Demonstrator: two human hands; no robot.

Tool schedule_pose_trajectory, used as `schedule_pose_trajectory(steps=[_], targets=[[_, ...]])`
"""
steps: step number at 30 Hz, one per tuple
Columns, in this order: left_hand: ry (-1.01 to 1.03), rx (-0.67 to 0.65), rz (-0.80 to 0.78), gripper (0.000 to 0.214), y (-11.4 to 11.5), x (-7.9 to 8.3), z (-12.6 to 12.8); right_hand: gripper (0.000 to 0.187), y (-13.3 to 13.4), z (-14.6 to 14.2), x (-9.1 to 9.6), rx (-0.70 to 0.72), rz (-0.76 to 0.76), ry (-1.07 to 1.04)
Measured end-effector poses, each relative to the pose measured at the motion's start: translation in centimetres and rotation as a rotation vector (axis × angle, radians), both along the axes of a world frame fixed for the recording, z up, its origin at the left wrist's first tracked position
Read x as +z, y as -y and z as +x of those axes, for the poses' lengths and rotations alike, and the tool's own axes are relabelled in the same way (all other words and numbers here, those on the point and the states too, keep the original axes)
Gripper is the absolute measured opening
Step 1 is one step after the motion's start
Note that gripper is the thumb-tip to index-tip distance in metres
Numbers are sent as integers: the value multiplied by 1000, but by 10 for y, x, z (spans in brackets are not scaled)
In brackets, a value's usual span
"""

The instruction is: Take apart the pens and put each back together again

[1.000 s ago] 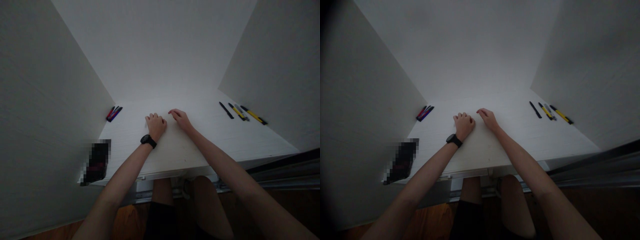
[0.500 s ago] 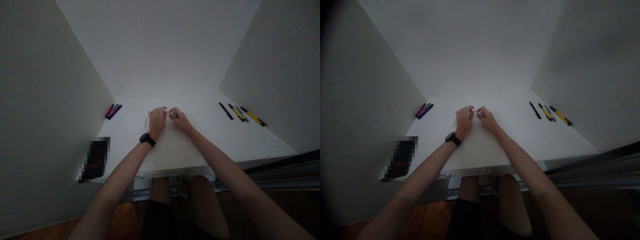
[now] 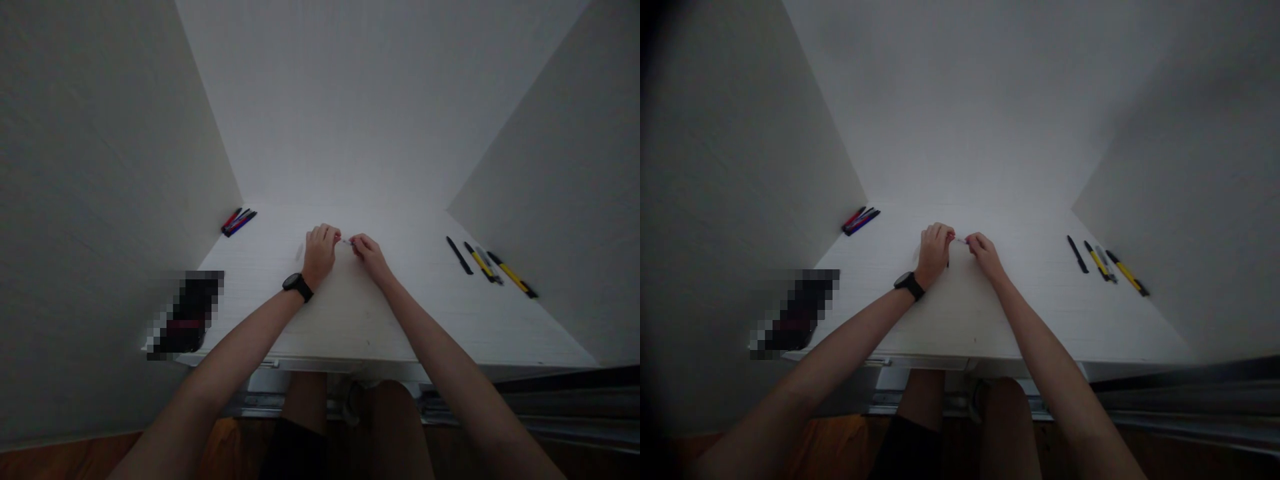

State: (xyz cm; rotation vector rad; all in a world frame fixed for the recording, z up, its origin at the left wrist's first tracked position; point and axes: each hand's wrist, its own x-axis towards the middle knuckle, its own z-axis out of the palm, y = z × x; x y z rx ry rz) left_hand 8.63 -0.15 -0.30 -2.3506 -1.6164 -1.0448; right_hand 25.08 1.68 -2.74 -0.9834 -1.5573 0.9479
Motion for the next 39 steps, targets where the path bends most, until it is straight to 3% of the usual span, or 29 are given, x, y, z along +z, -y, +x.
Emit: schedule_pose_trajectory(steps=[7, 19, 27, 32, 39], targets=[[-3, 10, -21, 22, -2, 0, -2, 39, -4, 2, -3, -25, -26, -42], [-7, 56, -49, 27, -8, -5, -2, 27, -4, 4, -3, -109, 51, -104], [24, -118, -109, 21, -7, -6, -2, 44, -3, 6, -8, -148, -57, -282], [-29, -201, -174, 22, -6, -5, 1, 45, -6, 5, -11, -139, -110, -309], [24, 20, -109, 33, -9, -7, -2, 38, -5, 10, -7, -375, 70, -21]])
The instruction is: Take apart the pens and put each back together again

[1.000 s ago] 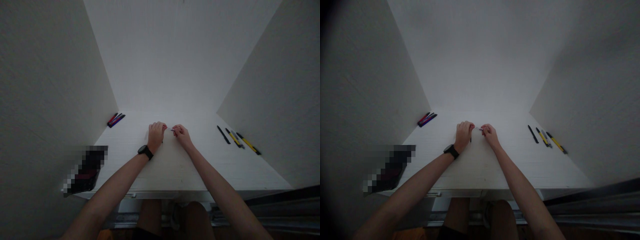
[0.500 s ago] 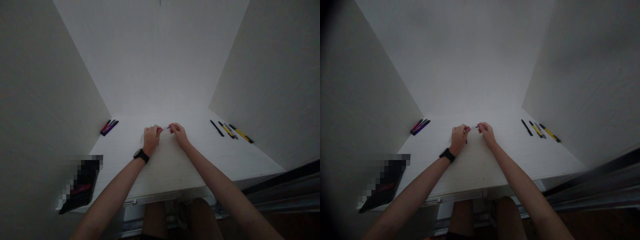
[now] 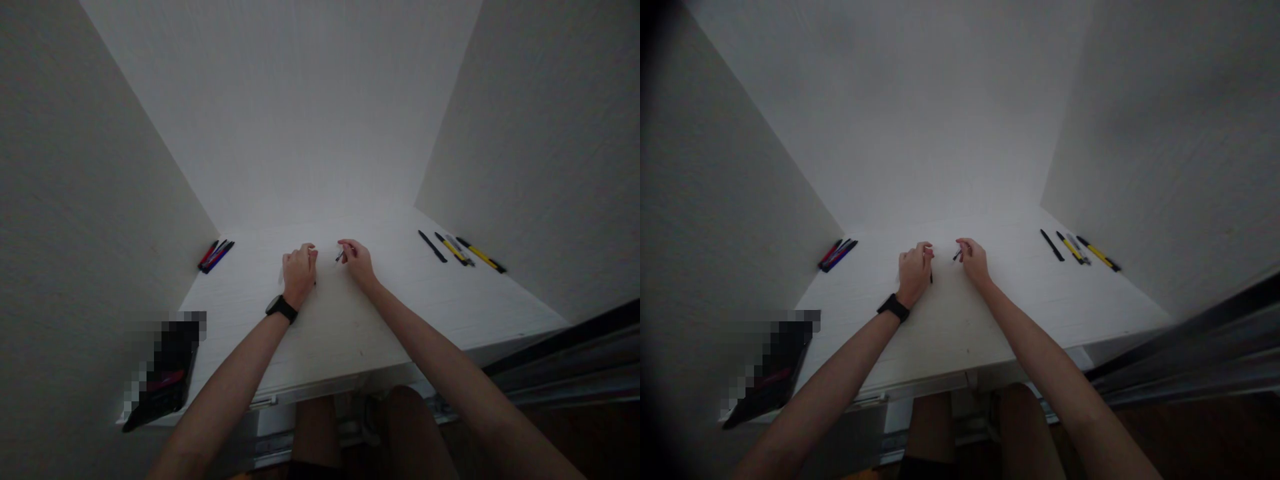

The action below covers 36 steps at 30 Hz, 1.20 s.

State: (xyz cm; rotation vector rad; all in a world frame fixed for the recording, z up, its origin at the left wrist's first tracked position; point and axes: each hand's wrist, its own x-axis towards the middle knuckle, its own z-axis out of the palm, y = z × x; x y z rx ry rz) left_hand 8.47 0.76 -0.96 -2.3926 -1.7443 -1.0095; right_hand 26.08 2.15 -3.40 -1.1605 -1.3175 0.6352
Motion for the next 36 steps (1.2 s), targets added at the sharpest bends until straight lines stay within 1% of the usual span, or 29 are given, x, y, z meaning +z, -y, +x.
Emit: schedule_pose_trajectory(steps=[3, 7, 15, 18, 21, 24, 26, 27, 28, 30, 32, 34, 36], targets=[[-18, 38, 6, 33, 1, 1, -1, 33, 4, -1, 2, -45, 58, 100], [-49, 68, -13, 33, 2, 2, 0, 26, 5, -1, 4, -68, 86, 186], [-84, 82, -40, 33, -2, -1, -1, 21, 3, 0, 2, -128, 73, 198], [-63, 82, -4, 35, -2, -1, -1, 18, 3, 2, 3, -174, 68, 205], [-48, 57, 43, 36, 1, 0, -1, 15, 2, 7, 6, -231, 65, 276], [-40, -2, 83, 36, 7, 4, -4, 11, 6, 14, 11, -277, 32, 446], [-59, -87, 97, 36, 12, 9, -8, 11, 12, 19, 16, -306, -44, 595], [-86, -152, 86, 36, 16, 12, -11, 12, 17, 22, 18, -320, -99, 672], [-126, -233, 54, 35, 20, 16, -15, 14, 22, 24, 21, -332, -162, 750], [-225, -409, -64, 32, 32, 23, -25, 21, 34, 30, 27, -349, -288, 905], [-314, -534, -203, 27, 48, 28, -36, 28, 45, 36, 32, -343, -378, 1046], [-369, -573, -280, 27, 67, 28, -46, 32, 56, 42, 36, -321, -422, 1143], [-385, -572, -282, 28, 84, 26, -54, 33, 65, 49, 39, -297, -453, 1195]])
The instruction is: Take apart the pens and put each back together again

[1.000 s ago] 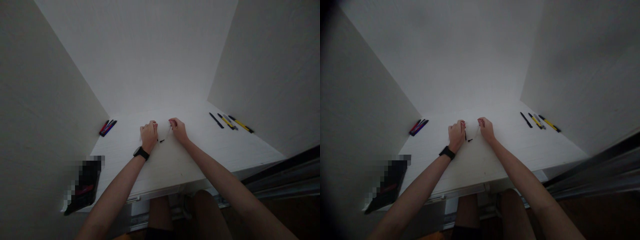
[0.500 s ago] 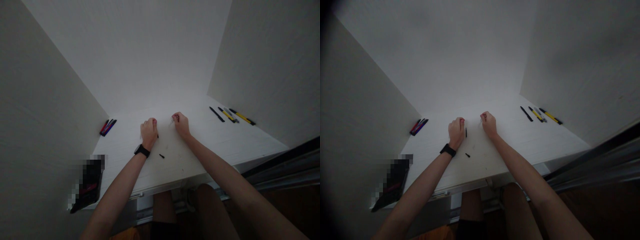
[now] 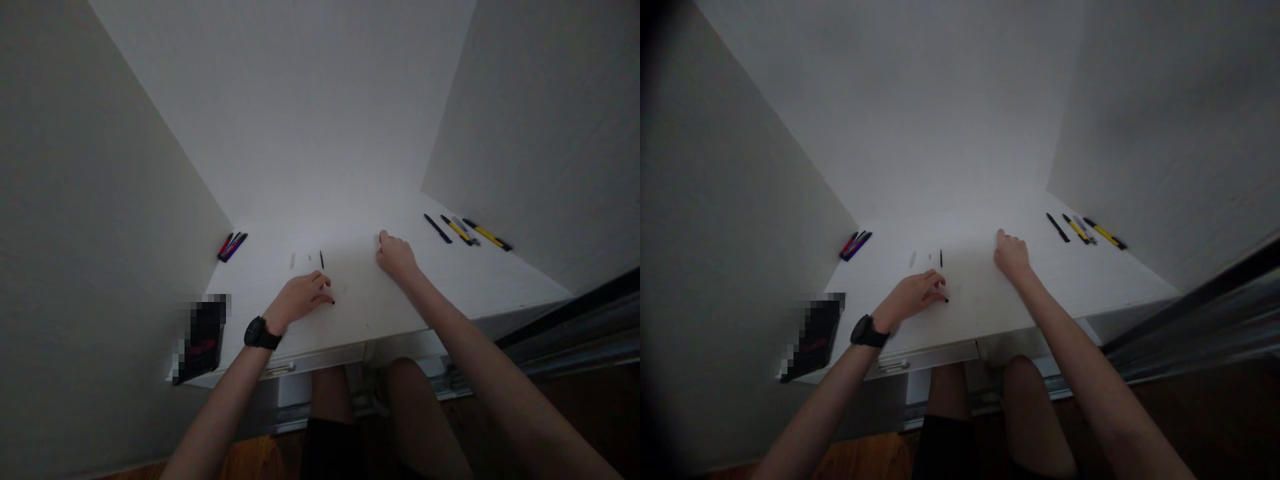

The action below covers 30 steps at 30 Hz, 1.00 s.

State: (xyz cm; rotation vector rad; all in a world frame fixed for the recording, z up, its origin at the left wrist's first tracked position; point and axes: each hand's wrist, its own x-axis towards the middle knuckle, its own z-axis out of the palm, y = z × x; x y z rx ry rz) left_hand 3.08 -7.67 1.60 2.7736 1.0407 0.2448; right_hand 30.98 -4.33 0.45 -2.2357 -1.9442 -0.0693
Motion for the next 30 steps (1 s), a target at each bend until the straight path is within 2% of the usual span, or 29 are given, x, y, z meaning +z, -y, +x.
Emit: schedule_pose_trajectory(steps=[4, 7, 9, 10, 12, 13, 15, 18, 21, 25, 28, 30], targets=[[34, -28, 14, 20, 20, -10, -4, 31, 17, 11, 5, 32, -34, 37], [47, -44, 15, 15, 23, -16, -2, 31, 31, 9, 8, 80, 81, 90], [50, -21, 40, 14, 20, -17, 0, 31, 40, 0, 8, 236, 168, 91], [54, 11, 65, 14, 17, -16, 2, 29, 44, -7, 7, 376, 178, 62], [69, 104, 126, 14, 5, -11, 6, 26, 48, -22, 2, 671, 131, -22], [79, 153, 156, 15, -3, -7, 10, 25, 49, -30, -1, 765, 106, -52], [80, 204, 199, 16, -23, 2, 19, 21, 49, -42, -8, 825, 83, -110], [11, 149, 214, 17, -51, 11, 36, 13, 48, -50, -15, 804, 71, -198], [-57, 99, 218, 18, -68, 9, 50, 14, 49, -52, -18, 735, 88, -198], [-32, 184, 211, 19, -72, -5, 61, 17, 45, -55, -19, 507, 119, -31], [-7, 235, 193, 21, -69, -15, 66, 21, 29, -59, -18, 319, 101, 47], [1, 255, 187, 20, -68, -17, 70, 24, 14, -62, -18, 255, 82, 62]])
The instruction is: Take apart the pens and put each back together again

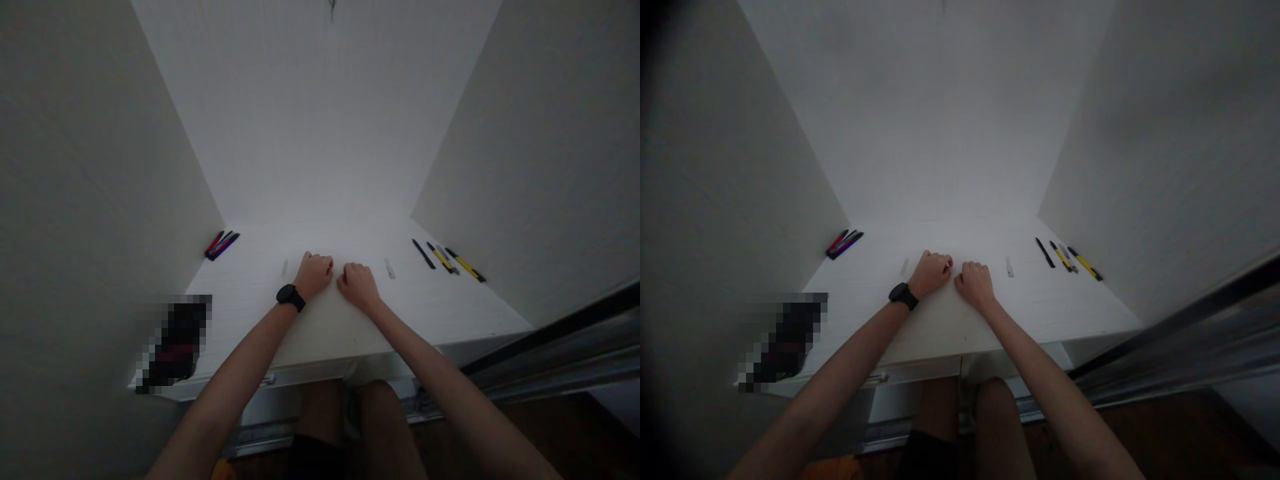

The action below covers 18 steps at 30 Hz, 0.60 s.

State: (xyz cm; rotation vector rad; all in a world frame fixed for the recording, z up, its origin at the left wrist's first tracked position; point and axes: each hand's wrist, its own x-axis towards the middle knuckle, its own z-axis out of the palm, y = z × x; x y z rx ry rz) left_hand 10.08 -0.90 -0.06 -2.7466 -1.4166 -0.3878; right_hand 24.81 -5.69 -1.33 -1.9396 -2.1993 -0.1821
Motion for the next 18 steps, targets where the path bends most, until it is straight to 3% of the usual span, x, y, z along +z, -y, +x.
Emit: schedule_pose_trajectory(steps=[5, 10, 15, 18], targets=[[36, 134, 78, 25, -2, 15, -7, 29, -25, -7, 2, -52, -14, -25], [45, 543, 175, 43, 3, 33, -58, 40, -11, 21, 21, -210, 21, -90], [5, 759, 44, 47, 34, 11, -101, 44, 24, 82, 30, -430, 141, 31], [27, 806, 29, 51, 43, -5, -105, 48, 34, 99, 24, -438, -9, 44]])
